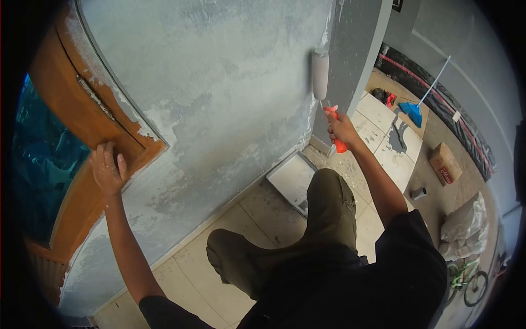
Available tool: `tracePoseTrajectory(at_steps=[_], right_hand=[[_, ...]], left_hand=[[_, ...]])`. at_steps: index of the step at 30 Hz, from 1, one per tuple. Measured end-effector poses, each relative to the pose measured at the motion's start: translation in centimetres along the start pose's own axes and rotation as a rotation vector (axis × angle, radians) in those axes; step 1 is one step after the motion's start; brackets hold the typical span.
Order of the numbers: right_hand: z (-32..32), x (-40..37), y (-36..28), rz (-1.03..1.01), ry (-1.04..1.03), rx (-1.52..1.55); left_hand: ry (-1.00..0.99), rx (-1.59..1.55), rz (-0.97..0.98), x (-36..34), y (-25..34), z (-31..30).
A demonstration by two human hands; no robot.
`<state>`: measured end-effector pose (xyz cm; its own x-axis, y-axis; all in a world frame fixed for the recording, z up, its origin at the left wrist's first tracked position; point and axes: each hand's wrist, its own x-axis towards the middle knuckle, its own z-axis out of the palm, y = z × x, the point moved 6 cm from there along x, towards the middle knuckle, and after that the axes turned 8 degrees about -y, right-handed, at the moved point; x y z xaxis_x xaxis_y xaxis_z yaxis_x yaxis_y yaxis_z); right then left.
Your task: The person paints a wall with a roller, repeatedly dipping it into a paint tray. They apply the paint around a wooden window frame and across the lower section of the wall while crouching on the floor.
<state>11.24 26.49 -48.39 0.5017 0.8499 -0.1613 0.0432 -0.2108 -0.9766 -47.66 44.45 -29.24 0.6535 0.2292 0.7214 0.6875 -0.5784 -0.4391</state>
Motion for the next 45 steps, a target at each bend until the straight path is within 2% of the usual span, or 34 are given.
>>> tracePoseTrajectory(at_steps=[1, 3, 4, 5, 6, 10, 12, 13, 15, 16, 17, 19, 23, 29, 36, 38, 42, 45], right_hand=[[-0.2, -1.4, 1.4, 0.039, -0.005, -0.014], [-0.1, -5.4, 3.5, -0.063, -0.013, -0.248], [-0.4, -6.6, 6.3, -0.181, 0.060, -0.422], [-0.2, -8.6, 8.3, -0.116, 0.025, -0.501], [0.0, -9.9, 10.5, -0.202, -0.011, -0.595], [0.4, -12.0, 17.0, -0.144, -0.110, -0.855], [0.8, -11.5, 21.2, 0.060, -0.327, -0.855], [0.4, -11.1, 23.2, 0.070, -0.334, -0.862], [-0.5, -10.8, 27.4, 0.349, -0.430, -0.775], [-1.0, -10.7, 28.5, 0.408, -0.451, -0.818], [-1.4, -10.5, 29.3, 0.419, -0.468, -0.822], [-1.5, -10.4, 29.5, 0.234, -0.535, -1.135], [-2.6, -11.7, 30.7, 0.328, -0.599, -1.304], [-1.8, -10.8, 33.5, 0.366, -0.726, -1.313], [0.6, -7.7, 35.6, 0.311, -0.688, -1.291], [2.1, -6.3, 35.1, 0.197, -0.715, -1.302], [3.4, -3.3, 36.8, 0.282, -0.668, -1.281], [4.7, -1.9, 35.7, 0.152, -0.594, -1.287]], left_hand=[[-0.003, -0.007, -0.001, 0.0, 0.0, 0.0], [-0.023, -0.019, -0.026, -0.3, -0.6, 0.4], [-0.040, -0.024, -0.047, -0.6, -1.1, 0.8], [-0.046, -0.020, -0.052, -0.7, -1.4, 0.9], [-0.051, -0.016, -0.053, -0.8, -1.6, 1.0], [-0.047, -0.014, -0.034, -1.1, -2.2, 1.2], [-0.023, -0.005, 0.006, -1.8, -3.4, 1.5], [-0.032, -0.013, -0.001, -2.3, -4.2, 2.0], [-0.055, -0.013, -0.040, -3.0, -5.2, 2.5], [-0.062, -0.010, -0.045, -3.1, -5.1, 2.5], [-0.068, -0.006, -0.050, -3.1, -5.0, 2.5], [-0.026, -0.054, -0.051, -3.1, -5.4, 2.8], [-0.027, -0.066, -0.049, -3.4, -5.6, 2.8], [-0.036, -0.059, -0.046, -3.6, -6.0, 2.9], [-0.051, -0.058, -0.038, -3.7, -6.2, 3.0], [-0.055, -0.061, -0.038, -3.8, -6.3, 3.0], [-0.058, -0.079, -0.052, -4.2, -6.6, 3.3], [-0.061, -0.083, -0.055, -3.9, -6.7, 3.2]])
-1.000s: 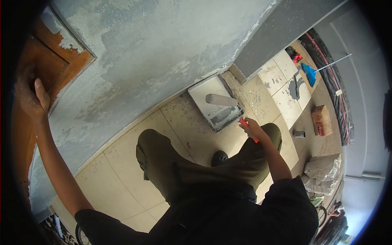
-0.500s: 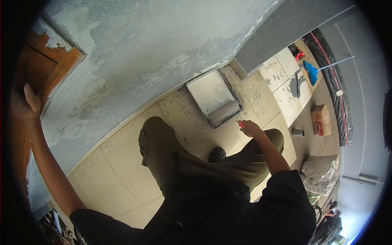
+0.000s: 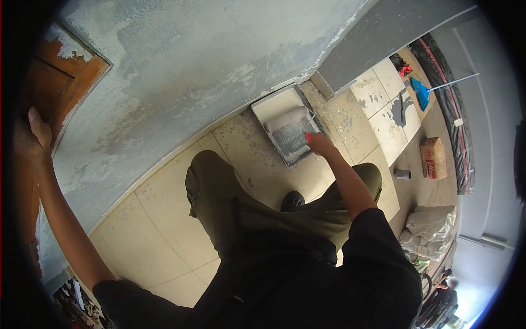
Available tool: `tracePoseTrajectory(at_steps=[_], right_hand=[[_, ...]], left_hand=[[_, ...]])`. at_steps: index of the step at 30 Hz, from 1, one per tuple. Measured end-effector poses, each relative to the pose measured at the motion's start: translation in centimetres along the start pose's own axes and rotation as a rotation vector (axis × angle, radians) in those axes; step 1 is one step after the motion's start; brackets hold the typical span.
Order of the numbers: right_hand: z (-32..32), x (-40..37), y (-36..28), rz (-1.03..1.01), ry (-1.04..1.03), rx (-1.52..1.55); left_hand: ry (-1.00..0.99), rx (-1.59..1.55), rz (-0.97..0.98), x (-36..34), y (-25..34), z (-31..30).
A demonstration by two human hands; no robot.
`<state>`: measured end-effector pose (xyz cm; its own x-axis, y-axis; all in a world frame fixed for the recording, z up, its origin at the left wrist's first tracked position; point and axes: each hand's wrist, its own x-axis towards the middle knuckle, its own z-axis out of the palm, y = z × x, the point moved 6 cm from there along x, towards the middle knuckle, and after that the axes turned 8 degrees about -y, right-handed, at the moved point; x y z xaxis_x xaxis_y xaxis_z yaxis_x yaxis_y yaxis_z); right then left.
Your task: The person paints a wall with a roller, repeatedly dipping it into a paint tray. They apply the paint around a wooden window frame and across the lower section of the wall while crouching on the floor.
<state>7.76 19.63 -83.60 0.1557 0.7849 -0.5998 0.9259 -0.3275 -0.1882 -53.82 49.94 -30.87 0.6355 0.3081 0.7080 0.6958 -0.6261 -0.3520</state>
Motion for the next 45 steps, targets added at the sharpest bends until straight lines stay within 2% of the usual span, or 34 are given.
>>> tracePoseTrajectory(at_steps=[3, 6, 12, 14, 16, 18, 22, 24, 30, 35, 40, 43, 45], right_hand=[[-1.5, -1.0, -0.5, -0.060, 0.025, -0.002], [-4.7, -7.7, -0.6, 0.018, 0.109, 0.082], [-8.4, -17.8, -1.6, 0.065, 0.200, 0.235], [-9.2, -19.4, -2.3, 0.002, 0.314, 0.546], [-9.9, -19.8, -3.0, 0.000, 0.356, 0.525], [-8.9, -19.4, -3.4, 0.116, 0.159, 1.250], [-12.2, -18.1, -6.2, -0.090, 0.192, 1.552], [-13.8, -17.2, -7.4, -0.161, 0.202, 1.580], [-19.3, -15.2, -13.7, -0.306, 0.400, 1.638], [-21.8, -14.7, -18.2, -0.421, 0.361, 1.648], [-24.0, -13.9, -14.8, -0.373, 0.364, 1.658], [-26.6, -12.0, -11.4, -0.371, 0.457, 1.594], [-28.7, -10.5, -8.9, -0.327, 0.617, 1.600]], left_hand=[[-0.014, 0.015, -0.016, 0.8, 0.9, -0.5], [0.085, -0.022, 0.048, 1.4, 2.2, -0.9], [0.040, -0.077, 0.030, 0.7, 1.6, -0.4], [0.050, -0.008, -0.014, -0.2, 0.5, -0.2], [0.016, 0.058, -0.034, -0.2, 0.8, -0.3], [-0.003, 0.110, -0.039, 0.3, 1.5, -0.6], [0.058, 0.126, 0.072, 2.7, 5.9, -2.2], [-0.010, 0.099, -0.012, 2.7, 5.9, -1.9], [0.030, 0.079, 0.004, 3.3, 6.9, -2.6], [0.045, 0.065, 0.018, 3.7, 7.5, -2.9], [0.021, 0.093, -0.008, 3.3, 6.9, -2.4], [0.008, 0.090, -0.016, 3.2, 6.8, -2.2], [-0.006, 0.095, -0.031, 3.1, 6.8, -2.1]])
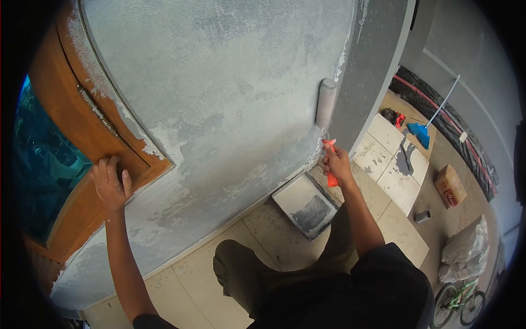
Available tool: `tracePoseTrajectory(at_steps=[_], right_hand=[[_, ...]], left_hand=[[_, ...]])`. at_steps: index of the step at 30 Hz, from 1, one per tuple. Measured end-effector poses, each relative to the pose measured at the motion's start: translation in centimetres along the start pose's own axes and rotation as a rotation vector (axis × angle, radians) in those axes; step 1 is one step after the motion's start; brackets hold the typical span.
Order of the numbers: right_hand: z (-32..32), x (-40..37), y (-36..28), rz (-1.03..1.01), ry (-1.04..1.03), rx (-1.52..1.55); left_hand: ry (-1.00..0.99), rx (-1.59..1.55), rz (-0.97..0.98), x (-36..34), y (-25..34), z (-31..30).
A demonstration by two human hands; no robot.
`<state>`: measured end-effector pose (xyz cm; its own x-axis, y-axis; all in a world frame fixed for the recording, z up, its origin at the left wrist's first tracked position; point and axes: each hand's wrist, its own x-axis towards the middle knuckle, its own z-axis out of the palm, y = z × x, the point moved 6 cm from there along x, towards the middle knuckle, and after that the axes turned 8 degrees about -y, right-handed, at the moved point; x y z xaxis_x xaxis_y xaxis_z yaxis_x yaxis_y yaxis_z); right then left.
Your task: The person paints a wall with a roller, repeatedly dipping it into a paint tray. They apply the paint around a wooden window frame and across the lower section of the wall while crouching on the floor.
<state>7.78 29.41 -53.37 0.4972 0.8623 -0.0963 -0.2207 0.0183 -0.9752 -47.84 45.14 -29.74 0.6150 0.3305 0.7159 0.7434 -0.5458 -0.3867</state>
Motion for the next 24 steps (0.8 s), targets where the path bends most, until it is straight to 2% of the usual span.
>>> tracePoseTrajectory(at_steps=[1, 3, 6, 10, 12, 14, 16, 20, 22, 24], right_hand=[[-0.5, 1.4, -0.2, 0.000, -0.002, 0.000], [-1.6, 3.5, -1.2, -0.062, 0.145, -0.042], [0.0, 4.0, -0.3, -0.119, 0.191, -0.031], [5.9, -0.3, 3.7, -0.227, 0.188, -0.138], [9.7, -4.5, 6.5, -0.208, 0.138, -0.149], [12.5, -7.7, 10.3, -0.315, 0.038, -0.151], [14.5, -12.3, 8.7, -0.039, -0.069, -0.082], [13.7, -12.2, 8.2, 0.057, -0.118, -0.006], [11.7, -9.3, 6.5, -0.023, -0.091, 0.004], [8.3, -5.5, 5.2, 0.003, 0.003, 0.102]], left_hand=[[0.007, 0.003, 0.007, 0.1, 0.1, -0.1], [0.018, 0.013, 0.018, 0.2, 0.2, -0.3], [0.016, 0.030, 0.020, 0.3, 0.3, -0.2], [0.002, 0.025, 0.010, 0.0, 0.2, 0.1], [-0.003, 0.021, 0.010, -0.1, 0.1, 0.1], [-0.006, 0.033, 0.006, -0.1, 0.1, 0.2], [-0.014, 0.033, 0.012, -0.1, 0.2, 0.1], [0.013, 0.033, 0.051, 0.5, 0.8, -0.6], [0.004, 0.033, 0.044, 0.3, 0.5, -0.2], [-0.003, 0.033, 0.031, 0.3, 0.4, -0.1]])
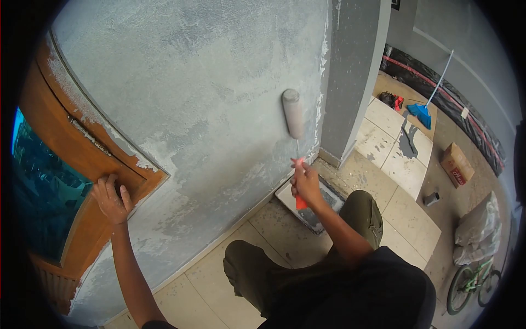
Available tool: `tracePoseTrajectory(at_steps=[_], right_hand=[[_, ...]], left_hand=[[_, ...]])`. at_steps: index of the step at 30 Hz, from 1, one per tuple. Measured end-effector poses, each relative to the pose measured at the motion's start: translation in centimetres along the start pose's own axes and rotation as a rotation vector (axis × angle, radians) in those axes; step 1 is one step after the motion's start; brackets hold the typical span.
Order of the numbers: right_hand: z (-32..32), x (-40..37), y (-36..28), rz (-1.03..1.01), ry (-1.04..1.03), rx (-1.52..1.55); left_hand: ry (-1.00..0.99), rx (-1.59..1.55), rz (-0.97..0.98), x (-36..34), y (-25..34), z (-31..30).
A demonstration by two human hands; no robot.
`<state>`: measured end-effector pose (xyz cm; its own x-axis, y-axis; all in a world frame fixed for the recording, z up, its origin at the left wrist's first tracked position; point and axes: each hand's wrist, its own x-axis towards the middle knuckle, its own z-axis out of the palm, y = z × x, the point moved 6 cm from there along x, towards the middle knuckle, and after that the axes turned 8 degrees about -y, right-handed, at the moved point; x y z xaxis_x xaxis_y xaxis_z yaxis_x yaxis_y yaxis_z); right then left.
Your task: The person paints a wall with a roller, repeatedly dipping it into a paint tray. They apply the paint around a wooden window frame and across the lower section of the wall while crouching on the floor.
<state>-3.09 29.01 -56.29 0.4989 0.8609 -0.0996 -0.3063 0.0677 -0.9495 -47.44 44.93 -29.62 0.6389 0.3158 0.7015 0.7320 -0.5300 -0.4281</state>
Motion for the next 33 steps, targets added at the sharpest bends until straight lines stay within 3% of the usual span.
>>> tracePoseTrajectory(at_steps=[2, 7, 13, 20, 25, 29, 33], right_hand=[[-3.8, 4.2, -1.6, -0.002, 0.095, 0.018], [-8.1, 7.9, -2.4, 0.106, -0.060, 0.430], [-3.6, 0.4, 5.5, 0.279, -0.178, 0.313], [2.1, -6.1, 3.8, 0.226, -0.247, 0.092], [-1.4, -1.8, 1.3, 0.151, -0.119, 0.022], [-6.5, 5.9, -0.4, 0.062, -0.002, 0.047], [-3.7, 3.4, -2.8, -0.104, -0.013, -0.081]], left_hand=[[0.023, 0.005, 0.017, 0.2, 0.3, -0.3], [0.021, 0.002, 0.026, 0.2, 0.2, -0.3], [0.009, 0.008, 0.017, 0.0, 0.2, -0.1], [0.003, 0.002, 0.019, 0.6, 0.7, -0.8], [0.001, -0.007, -0.001, 0.2, 0.1, -0.2], [0.012, -0.015, 0.008, 0.3, 0.3, -0.5], [0.013, -0.008, 0.008, 0.3, 0.3, -0.4]])
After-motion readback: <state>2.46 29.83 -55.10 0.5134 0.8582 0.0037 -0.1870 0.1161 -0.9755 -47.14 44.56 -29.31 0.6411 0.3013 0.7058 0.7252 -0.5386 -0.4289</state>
